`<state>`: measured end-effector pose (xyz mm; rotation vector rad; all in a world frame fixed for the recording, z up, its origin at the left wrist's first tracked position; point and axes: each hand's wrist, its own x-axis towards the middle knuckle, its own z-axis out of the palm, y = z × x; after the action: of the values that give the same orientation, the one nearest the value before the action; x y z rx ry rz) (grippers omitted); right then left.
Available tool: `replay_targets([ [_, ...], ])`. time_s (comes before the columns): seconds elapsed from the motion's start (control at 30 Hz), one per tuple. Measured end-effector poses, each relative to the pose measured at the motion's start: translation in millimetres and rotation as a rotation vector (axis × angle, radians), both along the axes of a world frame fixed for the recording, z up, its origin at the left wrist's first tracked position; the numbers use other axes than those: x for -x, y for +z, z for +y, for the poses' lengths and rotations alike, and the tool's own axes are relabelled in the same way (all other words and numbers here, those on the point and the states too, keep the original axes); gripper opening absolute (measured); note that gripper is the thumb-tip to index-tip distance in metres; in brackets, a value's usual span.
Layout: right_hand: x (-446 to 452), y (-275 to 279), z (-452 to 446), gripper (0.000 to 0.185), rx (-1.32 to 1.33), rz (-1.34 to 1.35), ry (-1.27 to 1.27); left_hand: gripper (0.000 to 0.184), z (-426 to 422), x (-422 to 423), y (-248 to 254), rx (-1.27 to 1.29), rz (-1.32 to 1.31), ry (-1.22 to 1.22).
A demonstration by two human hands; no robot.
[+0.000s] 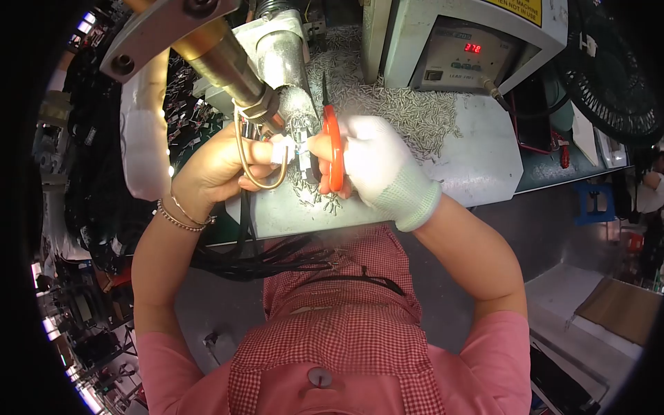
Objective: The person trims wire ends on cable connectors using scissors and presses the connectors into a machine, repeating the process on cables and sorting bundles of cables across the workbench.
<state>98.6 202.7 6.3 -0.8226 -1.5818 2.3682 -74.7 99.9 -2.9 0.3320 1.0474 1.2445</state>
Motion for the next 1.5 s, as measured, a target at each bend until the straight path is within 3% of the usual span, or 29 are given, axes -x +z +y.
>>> replay_targets([
  [0.07, 1, 5, -1, 0.023, -0.029, -0.025, 0.009, 0.024, -1, 0, -1, -0.007, -0.003, 0.060],
  [0.27, 3, 0, -1, 0.023, -0.173, -0.046, 0.055, 0.021, -4, -9, 5, -0.264, 0.394, 0.012],
  [0.8, 5, -4, 4, 0.020, -0.044, -0.008, 0.061, 0.016, -5, -11, 27, -0.174, 0.793, -0.100],
  [1.1, 4, -9, 7, 0.023, -0.084, 0.005, 0.095, 0.018, -7, -11, 25, -0.204, 0.633, -0.075],
  [1.27, 2, -4, -1, 0.021, -0.099, 0.039, 0.068, 0.012, -14, -11, 14, -0.062, 0.415, -0.057],
  [1.33, -2, -1, -8, 0.019, -0.251, 0.030, -0.007, 0.014, -22, -15, 9, -0.187, 0.266, 0.032],
  [1.37, -6, 1, -14, 0.017, -0.256, 0.044, -0.026, 0.019, -28, -11, 6, -0.212, 0.282, -0.045],
  [1.47, -28, 10, -38, 0.010, -0.294, -0.026, -0.136, 0.026, -50, -27, 12, -0.136, 0.261, 0.185],
  [1.5, -39, 8, -46, 0.011, -0.515, -0.036, -0.158, 0.026, -57, -32, 14, -0.126, 0.282, 0.271],
])
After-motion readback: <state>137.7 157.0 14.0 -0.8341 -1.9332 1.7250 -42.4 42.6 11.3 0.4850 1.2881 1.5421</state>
